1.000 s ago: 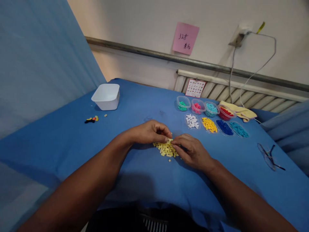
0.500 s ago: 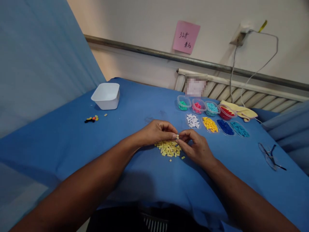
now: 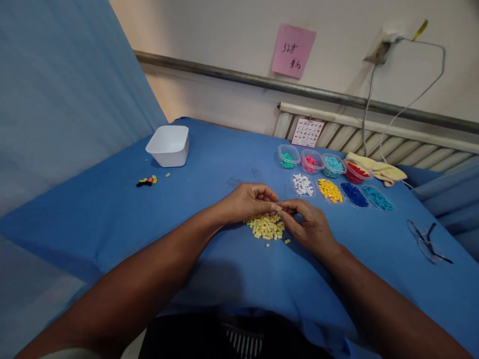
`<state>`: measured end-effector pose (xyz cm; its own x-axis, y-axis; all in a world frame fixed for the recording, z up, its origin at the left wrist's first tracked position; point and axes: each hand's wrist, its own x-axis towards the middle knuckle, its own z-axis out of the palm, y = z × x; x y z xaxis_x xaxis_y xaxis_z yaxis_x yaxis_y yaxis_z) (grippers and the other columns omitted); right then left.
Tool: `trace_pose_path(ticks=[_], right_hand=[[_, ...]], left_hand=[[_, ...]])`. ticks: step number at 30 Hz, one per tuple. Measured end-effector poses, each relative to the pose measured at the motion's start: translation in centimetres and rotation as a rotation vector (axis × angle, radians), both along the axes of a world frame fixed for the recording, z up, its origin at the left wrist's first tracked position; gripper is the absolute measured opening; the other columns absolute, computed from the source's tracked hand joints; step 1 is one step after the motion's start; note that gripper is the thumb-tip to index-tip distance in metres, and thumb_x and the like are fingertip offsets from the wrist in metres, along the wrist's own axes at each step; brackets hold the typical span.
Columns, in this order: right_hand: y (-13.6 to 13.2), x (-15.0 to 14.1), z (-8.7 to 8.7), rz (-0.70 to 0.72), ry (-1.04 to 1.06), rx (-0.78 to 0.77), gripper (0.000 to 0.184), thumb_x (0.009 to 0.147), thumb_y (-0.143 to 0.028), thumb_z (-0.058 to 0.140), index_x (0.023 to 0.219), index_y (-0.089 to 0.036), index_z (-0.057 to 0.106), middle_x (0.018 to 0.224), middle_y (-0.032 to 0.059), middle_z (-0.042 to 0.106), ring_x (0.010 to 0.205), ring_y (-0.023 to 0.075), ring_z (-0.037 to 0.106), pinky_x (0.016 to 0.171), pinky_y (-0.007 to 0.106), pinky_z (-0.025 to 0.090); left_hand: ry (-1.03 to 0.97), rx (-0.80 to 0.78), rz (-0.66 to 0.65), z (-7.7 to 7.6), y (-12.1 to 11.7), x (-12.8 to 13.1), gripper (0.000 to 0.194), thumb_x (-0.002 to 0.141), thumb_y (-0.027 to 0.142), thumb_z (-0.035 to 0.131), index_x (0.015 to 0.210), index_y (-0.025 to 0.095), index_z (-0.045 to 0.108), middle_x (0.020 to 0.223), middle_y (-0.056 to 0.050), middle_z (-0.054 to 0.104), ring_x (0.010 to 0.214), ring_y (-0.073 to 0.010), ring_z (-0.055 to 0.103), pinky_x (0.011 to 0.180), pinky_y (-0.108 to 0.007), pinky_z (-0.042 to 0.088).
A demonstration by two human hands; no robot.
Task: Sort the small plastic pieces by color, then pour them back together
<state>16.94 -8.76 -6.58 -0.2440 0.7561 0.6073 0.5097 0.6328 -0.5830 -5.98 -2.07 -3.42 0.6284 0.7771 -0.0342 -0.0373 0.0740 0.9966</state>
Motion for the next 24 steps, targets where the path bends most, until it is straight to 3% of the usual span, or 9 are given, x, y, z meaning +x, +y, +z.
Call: trace_pose_path(ticks=[7,15,20,24], right_hand=[[0.0,-0.1,-0.1,-0.020,0.062,-0.070,0.012,0.104,-0.032,0.076,0.113,-0.025,0.080,0.092,0.0025,0.083,0.077,0.0181,0.076,0.076,0.032,0.064],[-0.2,-0.4,-0.1,-0.045,0.197,-0.186,0.012,0.101,-0.037,0.079,0.106,-0.026,0.080,0.088,0.0012,0.080,0.074,0.0176,0.074,0.072,0.031,0.063],[-0.1,-0.3,-0.5,-0.010,0.310,-0.345,0.020,0.100,-0.043,0.083,0.108,-0.026,0.080,0.086,0.0009,0.079,0.072,0.0168,0.071,0.067,0.030,0.058],[0.1,-0.4,-0.3,0.020,0.431,-0.472,0.025,0.095,-0.048,0.087,0.104,-0.026,0.080,0.080,-0.0001,0.078,0.068,0.0156,0.069,0.062,0.028,0.054]], left_hand=[[-0.002,0.070,-0.027,-0.5,0.1,0.1,0.039,0.079,0.029,0.097,0.109,0.013,0.078,0.096,-0.005,0.078,0.086,-0.0136,0.072,0.081,-0.028,0.057],[-0.004,0.138,-0.076,-0.4,-0.2,0.2,0.036,0.087,0.033,0.092,0.115,0.013,0.080,0.101,-0.007,0.079,0.090,-0.0150,0.072,0.085,-0.030,0.056],[-0.048,0.242,0.017,-0.4,-0.6,0.5,0.034,0.089,0.035,0.090,0.114,0.014,0.080,0.089,-0.002,0.072,0.081,-0.0129,0.066,0.078,-0.027,0.053],[-0.023,0.360,0.016,-0.2,-0.9,0.7,0.029,0.094,0.036,0.085,0.113,0.015,0.080,0.095,-0.004,0.075,0.087,-0.0148,0.068,0.082,-0.029,0.055]])
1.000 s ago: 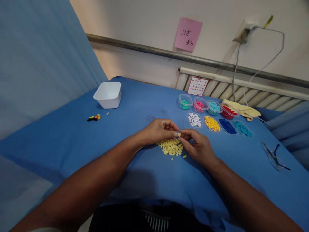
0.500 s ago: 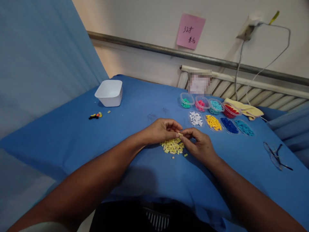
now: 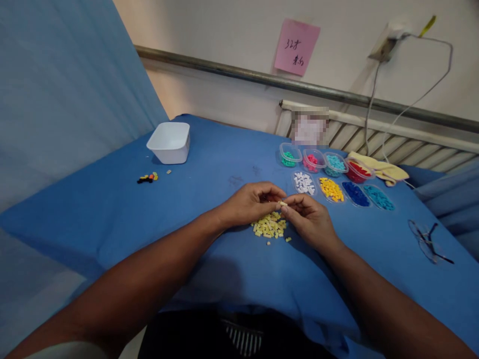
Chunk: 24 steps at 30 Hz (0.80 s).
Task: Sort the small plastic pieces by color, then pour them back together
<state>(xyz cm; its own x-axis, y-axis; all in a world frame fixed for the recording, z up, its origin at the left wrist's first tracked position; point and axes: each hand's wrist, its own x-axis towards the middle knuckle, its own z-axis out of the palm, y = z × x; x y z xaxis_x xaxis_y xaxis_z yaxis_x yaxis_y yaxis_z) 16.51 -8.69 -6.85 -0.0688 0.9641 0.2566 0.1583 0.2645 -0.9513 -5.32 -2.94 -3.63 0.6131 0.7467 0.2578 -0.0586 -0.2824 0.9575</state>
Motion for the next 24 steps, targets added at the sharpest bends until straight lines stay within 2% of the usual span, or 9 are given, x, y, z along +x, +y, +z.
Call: trace_pose_path(ticks=[4,10,12,17,24], right_hand=[[0.1,-0.2,0.6,-0.018,0.086,-0.062,0.033,0.087,-0.052,0.095,0.098,-0.025,0.082,0.081,0.0016,0.081,0.071,0.0173,0.074,0.067,0.029,0.060],[0.3,0.0,1.1,-0.001,0.108,-0.118,0.043,0.075,-0.056,0.103,0.094,-0.023,0.084,0.075,0.0026,0.081,0.068,0.0184,0.075,0.066,0.031,0.063],[0.4,0.0,1.0,-0.001,0.110,-0.108,0.045,0.075,-0.057,0.102,0.098,-0.023,0.084,0.077,0.0028,0.082,0.068,0.0188,0.076,0.066,0.032,0.065],[0.4,-0.1,0.6,-0.033,0.084,-0.019,0.044,0.084,-0.059,0.095,0.107,-0.024,0.082,0.086,0.0043,0.084,0.070,0.0198,0.079,0.067,0.034,0.068],[0.0,0.1,0.0,-0.079,-0.015,0.126,0.029,0.094,-0.048,0.089,0.110,-0.025,0.082,0.091,0.0029,0.084,0.074,0.0176,0.076,0.070,0.031,0.065]], left_hand=[[0.034,0.127,0.004,0.3,0.1,-0.1,0.022,0.097,0.033,0.082,0.112,0.016,0.082,0.101,-0.006,0.077,0.091,-0.0158,0.070,0.085,-0.029,0.056],[0.084,0.272,0.021,0.6,0.3,-0.5,0.017,0.100,0.034,0.081,0.106,0.019,0.085,0.098,-0.006,0.076,0.092,-0.0162,0.071,0.087,-0.029,0.055],[0.079,0.227,0.029,0.6,0.2,-0.4,0.017,0.099,0.034,0.082,0.103,0.018,0.085,0.098,-0.006,0.076,0.092,-0.0163,0.072,0.087,-0.029,0.055],[-0.006,-0.025,0.035,0.2,0.2,0.0,0.025,0.094,0.038,0.085,0.104,0.015,0.082,0.095,-0.006,0.079,0.087,-0.0163,0.071,0.080,-0.029,0.056],[-0.040,-0.105,0.032,-0.2,0.2,0.1,0.029,0.091,0.039,0.088,0.106,0.015,0.083,0.098,-0.007,0.081,0.088,-0.0158,0.072,0.081,-0.028,0.056]])
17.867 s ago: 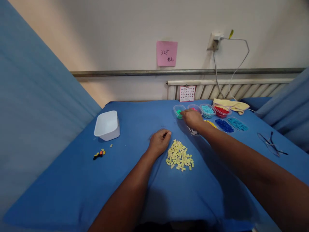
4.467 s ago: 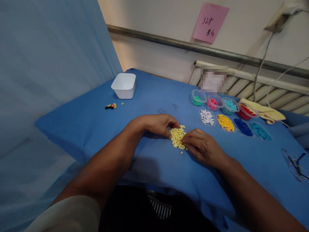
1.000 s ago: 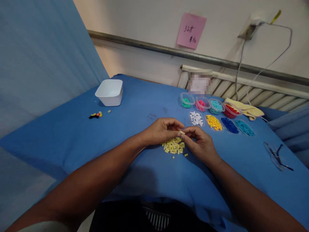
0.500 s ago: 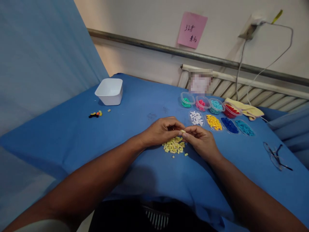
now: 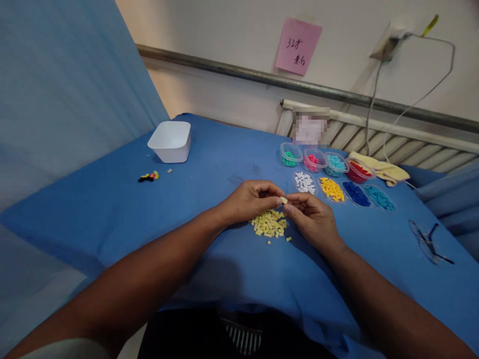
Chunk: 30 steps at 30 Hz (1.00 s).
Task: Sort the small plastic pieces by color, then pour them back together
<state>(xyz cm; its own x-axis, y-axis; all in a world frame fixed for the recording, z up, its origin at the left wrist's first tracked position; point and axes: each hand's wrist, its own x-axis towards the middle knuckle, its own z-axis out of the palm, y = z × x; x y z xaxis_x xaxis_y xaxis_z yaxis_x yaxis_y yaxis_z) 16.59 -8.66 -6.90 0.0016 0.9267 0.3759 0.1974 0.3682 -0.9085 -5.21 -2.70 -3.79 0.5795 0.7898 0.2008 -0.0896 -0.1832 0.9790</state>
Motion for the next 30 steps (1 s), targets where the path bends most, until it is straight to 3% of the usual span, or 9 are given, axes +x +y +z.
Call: trace_pose_path(ticks=[5,10,19,30], right_hand=[[-0.11,0.35,-0.24,-0.021,-0.096,0.042,0.024,0.098,-0.044,0.085,0.113,-0.025,0.085,0.092,0.0026,0.084,0.076,0.0175,0.075,0.073,0.032,0.063],[-0.08,0.18,0.07,-0.032,-0.044,-0.002,0.030,0.098,-0.051,0.086,0.110,-0.023,0.084,0.092,0.0051,0.085,0.074,0.0190,0.077,0.069,0.032,0.065],[-0.19,0.02,0.45,-0.040,-0.036,-0.020,0.029,0.095,-0.051,0.087,0.105,-0.024,0.083,0.085,0.0036,0.083,0.067,0.0174,0.073,0.061,0.029,0.061],[-0.20,0.10,0.26,-0.025,-0.087,0.028,0.023,0.096,-0.044,0.086,0.106,-0.024,0.081,0.087,0.0021,0.081,0.072,0.0166,0.072,0.068,0.030,0.061]], left_hand=[[-0.012,-0.041,-0.011,-0.21,0.00,0.11,0.029,0.090,0.038,0.089,0.107,0.014,0.083,0.097,-0.006,0.081,0.087,-0.0149,0.071,0.081,-0.028,0.056],[-0.029,-0.015,0.001,-0.44,0.08,0.28,0.036,0.087,0.036,0.092,0.115,0.015,0.083,0.092,-0.003,0.077,0.083,-0.0140,0.069,0.079,-0.028,0.056],[0.093,0.081,-0.005,-0.06,-0.20,0.00,0.023,0.096,0.037,0.081,0.109,0.017,0.083,0.098,-0.005,0.081,0.090,-0.0158,0.072,0.083,-0.028,0.056],[0.065,0.033,-0.035,-0.22,-0.27,0.05,0.029,0.095,0.040,0.083,0.108,0.014,0.080,0.095,-0.005,0.079,0.085,-0.0150,0.070,0.079,-0.027,0.053]])
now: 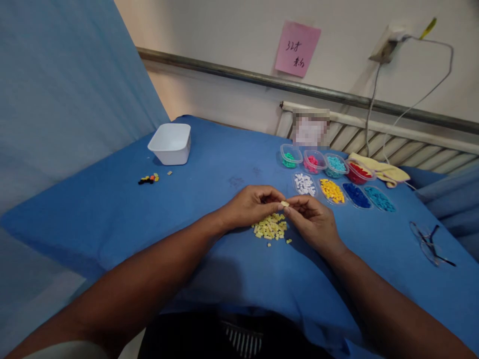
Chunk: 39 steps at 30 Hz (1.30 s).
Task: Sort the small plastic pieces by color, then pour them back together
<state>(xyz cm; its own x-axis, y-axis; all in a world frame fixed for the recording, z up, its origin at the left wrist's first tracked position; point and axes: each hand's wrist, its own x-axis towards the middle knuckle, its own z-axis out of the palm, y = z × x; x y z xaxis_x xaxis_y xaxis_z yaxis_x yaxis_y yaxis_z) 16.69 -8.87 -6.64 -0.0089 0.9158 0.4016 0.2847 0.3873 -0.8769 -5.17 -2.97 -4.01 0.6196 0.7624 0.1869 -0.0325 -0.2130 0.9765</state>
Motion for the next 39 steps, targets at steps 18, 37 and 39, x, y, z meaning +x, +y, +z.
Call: trace_pose_path(ticks=[18,37,39], right_hand=[[0.01,0.46,-0.27,0.014,-0.158,0.147,0.012,0.101,-0.035,0.080,0.110,-0.027,0.082,0.096,0.0033,0.083,0.083,0.0197,0.075,0.080,0.035,0.062],[0.06,0.38,-0.38,0.034,-0.070,-0.040,0.024,0.103,-0.045,0.079,0.106,-0.021,0.082,0.085,0.0032,0.080,0.072,0.0163,0.070,0.065,0.028,0.052],[0.02,0.33,-0.29,0.043,-0.068,-0.055,0.024,0.103,-0.045,0.079,0.107,-0.021,0.081,0.087,0.0036,0.080,0.073,0.0165,0.070,0.064,0.028,0.052]], left_hand=[[-0.063,-0.140,0.015,0.40,-0.03,0.24,0.030,0.084,0.036,0.091,0.097,0.012,0.078,0.085,-0.003,0.075,0.075,-0.0116,0.066,0.072,-0.025,0.051],[0.053,0.043,0.019,0.09,-0.14,-0.01,0.031,0.092,0.043,0.085,0.104,0.015,0.078,0.090,-0.003,0.074,0.081,-0.0139,0.066,0.073,-0.026,0.051],[0.084,0.062,0.015,0.14,-0.20,-0.17,0.031,0.095,0.045,0.083,0.103,0.015,0.079,0.092,-0.004,0.077,0.082,-0.0146,0.067,0.074,-0.027,0.052]])
